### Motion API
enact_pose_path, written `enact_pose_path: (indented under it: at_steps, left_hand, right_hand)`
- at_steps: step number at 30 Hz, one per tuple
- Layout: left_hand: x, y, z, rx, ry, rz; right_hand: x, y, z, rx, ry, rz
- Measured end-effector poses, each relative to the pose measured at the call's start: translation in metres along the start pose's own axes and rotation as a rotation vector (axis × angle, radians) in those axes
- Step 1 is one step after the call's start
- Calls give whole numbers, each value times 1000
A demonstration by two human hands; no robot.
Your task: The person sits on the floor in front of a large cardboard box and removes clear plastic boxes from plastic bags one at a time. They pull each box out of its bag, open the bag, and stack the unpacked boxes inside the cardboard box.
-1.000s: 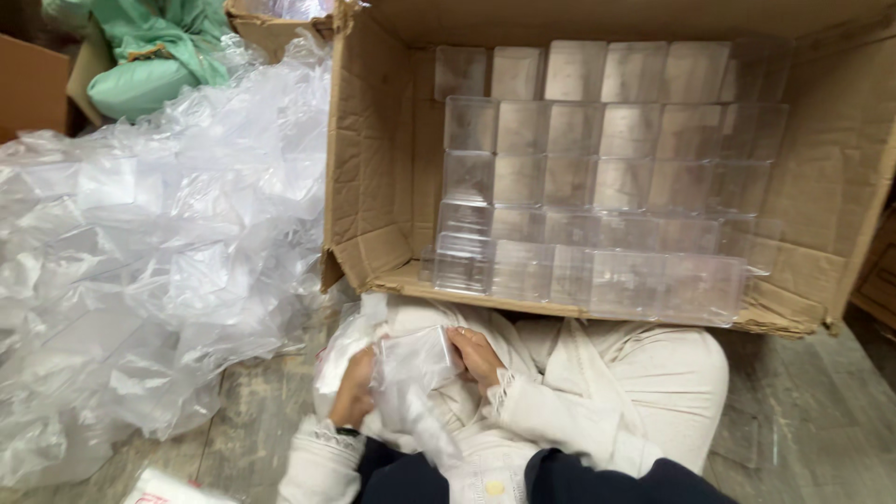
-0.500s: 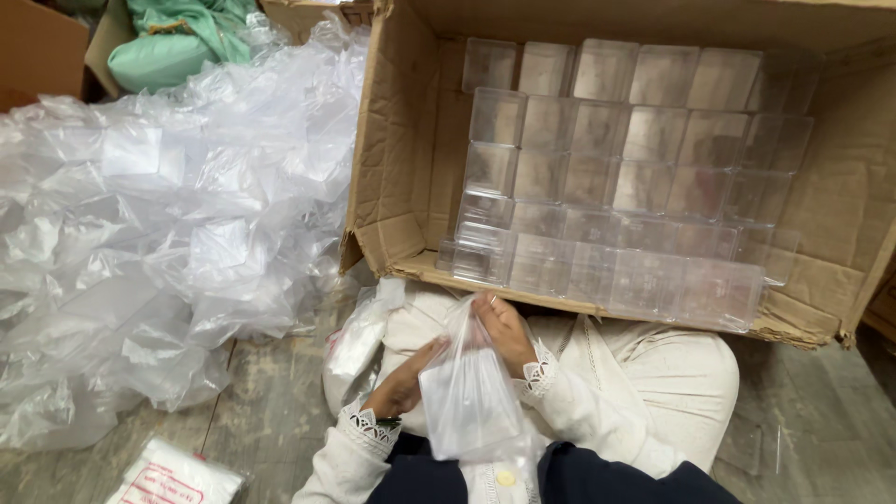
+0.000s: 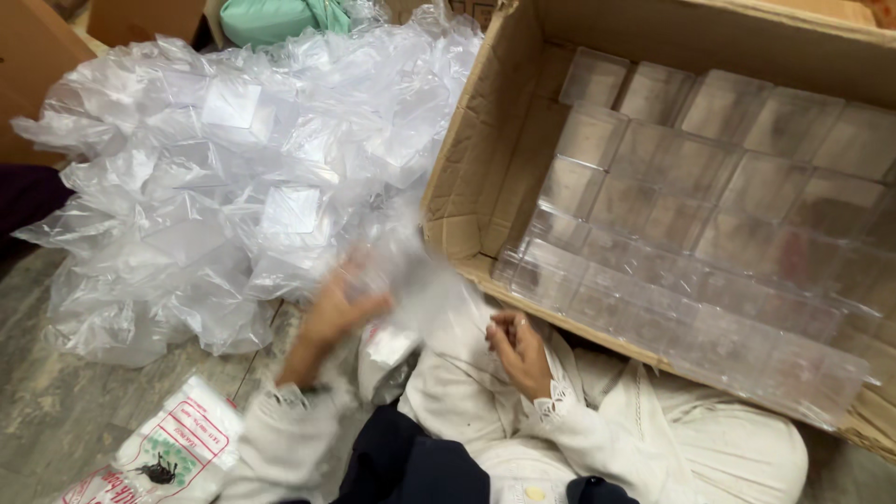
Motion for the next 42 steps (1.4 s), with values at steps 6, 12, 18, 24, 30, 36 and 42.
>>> enact_pose_path:
  at_steps: [6,12,18,24,30,36,42]
  left_hand:
    - [96,-131,-117,699,-979,641]
    - [68,-209,-118,532,-1312,618]
    - [-12,-80,-25,312,-650,418]
    - [-164,40,57,315,-1012,-36]
    - [-175,34,41,250,-1100,-90]
    - [-48,115,98,176,-1027,396]
    - [-70,145,223,-122,-1031,358]
  right_hand:
    - [33,19,-16,-47,140,-17]
    - [34,22,-39,16,335,-30]
    - [23,30,-37,12,301,-26]
    - [3,38,-23,-80,285,-110]
    - [-19,67,-38,4,329,-176]
    - [20,87,-88,33,1,-64]
    - [88,77,-92,112,-396,311]
Point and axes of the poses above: each hand's wrist, its own y-axis away from the middle knuckle, its own z-axis out of the palm, x = y × z, the point moved 8 cm from there along -y, towards the middle knuckle, and after that the axes turned 5 degrees about y, right-handed, at the moved point
